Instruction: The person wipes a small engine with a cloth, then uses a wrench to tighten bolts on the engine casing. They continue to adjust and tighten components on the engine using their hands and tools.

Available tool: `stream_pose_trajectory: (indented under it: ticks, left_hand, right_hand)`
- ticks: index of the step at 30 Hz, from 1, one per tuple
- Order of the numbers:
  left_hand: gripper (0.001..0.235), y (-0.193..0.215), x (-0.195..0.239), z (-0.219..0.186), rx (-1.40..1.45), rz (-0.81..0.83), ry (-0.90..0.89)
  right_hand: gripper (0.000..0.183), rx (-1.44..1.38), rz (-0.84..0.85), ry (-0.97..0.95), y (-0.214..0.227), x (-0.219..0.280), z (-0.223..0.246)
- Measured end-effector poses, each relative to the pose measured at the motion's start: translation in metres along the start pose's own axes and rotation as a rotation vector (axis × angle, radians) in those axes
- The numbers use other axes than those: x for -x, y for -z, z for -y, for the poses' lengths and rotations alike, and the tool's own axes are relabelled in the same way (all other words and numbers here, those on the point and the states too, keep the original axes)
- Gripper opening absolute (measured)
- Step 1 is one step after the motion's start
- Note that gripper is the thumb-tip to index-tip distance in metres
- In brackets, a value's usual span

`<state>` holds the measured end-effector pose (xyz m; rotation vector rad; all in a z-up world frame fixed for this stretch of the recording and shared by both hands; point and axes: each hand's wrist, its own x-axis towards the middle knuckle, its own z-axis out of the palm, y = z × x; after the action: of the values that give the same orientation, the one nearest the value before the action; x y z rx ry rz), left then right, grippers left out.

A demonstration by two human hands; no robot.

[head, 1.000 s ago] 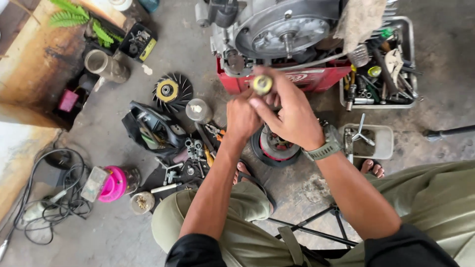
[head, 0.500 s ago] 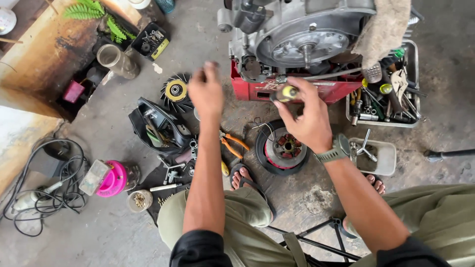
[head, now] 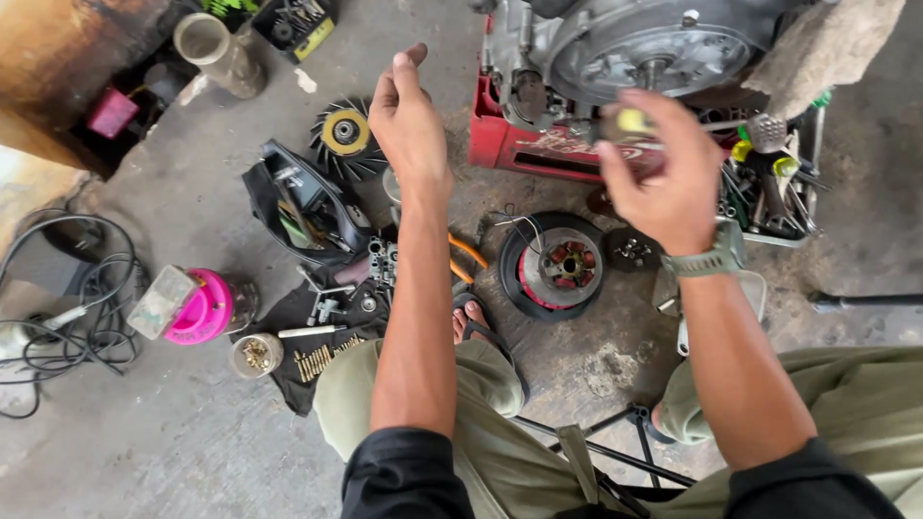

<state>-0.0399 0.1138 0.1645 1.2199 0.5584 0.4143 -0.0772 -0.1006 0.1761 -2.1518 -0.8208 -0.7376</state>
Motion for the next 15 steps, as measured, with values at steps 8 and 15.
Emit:
stream_pose_trajectory:
  ticks: [8, 15]
  left_hand:
    - [0.039, -0.024, 0.016, 0.025, -0.074, 0.079, 0.064]
    - [0.034, -0.036, 0.021, 0.068, -0.251, 0.133, 0.054]
  right_hand:
    - [0.036, 0.143, -0.52, -0.36, 0.048, 0.102, -0.046]
    - [0.035, 0.235, -0.619, -0.383, 0.056, 0.123, -0.074]
